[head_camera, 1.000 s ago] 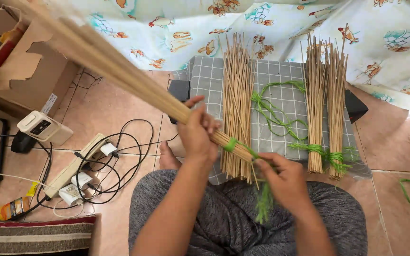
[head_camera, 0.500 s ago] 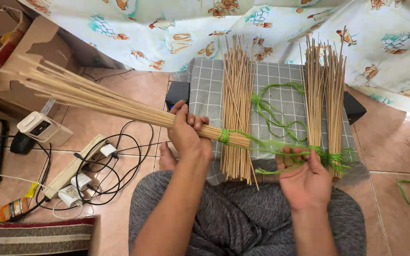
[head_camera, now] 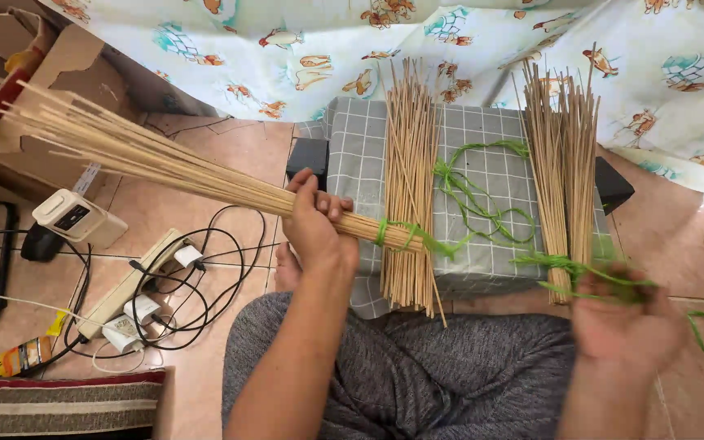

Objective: Tying bundles of bamboo sticks together using green plastic strips while sitting on the floor.

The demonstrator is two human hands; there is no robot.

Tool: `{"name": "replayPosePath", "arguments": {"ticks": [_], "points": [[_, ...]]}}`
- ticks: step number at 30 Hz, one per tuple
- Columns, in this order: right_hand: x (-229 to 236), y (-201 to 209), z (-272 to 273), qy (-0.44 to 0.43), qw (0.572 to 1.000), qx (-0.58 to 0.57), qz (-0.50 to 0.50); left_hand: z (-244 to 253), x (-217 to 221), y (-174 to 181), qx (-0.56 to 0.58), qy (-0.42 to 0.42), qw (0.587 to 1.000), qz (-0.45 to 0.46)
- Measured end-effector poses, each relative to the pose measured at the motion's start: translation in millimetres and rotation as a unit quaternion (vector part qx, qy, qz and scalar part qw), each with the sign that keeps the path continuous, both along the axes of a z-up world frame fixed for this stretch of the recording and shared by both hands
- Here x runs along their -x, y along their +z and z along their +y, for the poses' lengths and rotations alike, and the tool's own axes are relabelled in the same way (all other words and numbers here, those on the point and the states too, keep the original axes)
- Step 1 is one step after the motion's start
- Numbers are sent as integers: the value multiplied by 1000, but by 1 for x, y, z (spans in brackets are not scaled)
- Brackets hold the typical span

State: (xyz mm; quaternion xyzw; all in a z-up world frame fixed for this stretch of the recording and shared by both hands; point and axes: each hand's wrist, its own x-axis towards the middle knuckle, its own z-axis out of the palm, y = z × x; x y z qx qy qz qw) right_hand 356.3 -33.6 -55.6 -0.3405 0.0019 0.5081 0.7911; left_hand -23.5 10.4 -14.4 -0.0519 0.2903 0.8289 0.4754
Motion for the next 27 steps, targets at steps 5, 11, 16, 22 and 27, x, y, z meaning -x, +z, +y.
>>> {"name": "replayPosePath", "arguments": {"ticks": [5,11,16,22,27], "points": [[-77,-26,-12,-22,998,-58,-10,2,10,-1,1,-6,1000,-10],[-72,-41,-55,-53,888,-6,-457,3,5,-3,12,-6,1000,2],[-22,-27,-1,73,971,-103,-203,-8,-32,3,38,-53,997,47],[157,35,-7,397,773,40,-493,-30,-77,4,51,-152,983,91],[159,32,-12,507,652,-39,-563,-29,-70,19,84,-155,974,139]]}}
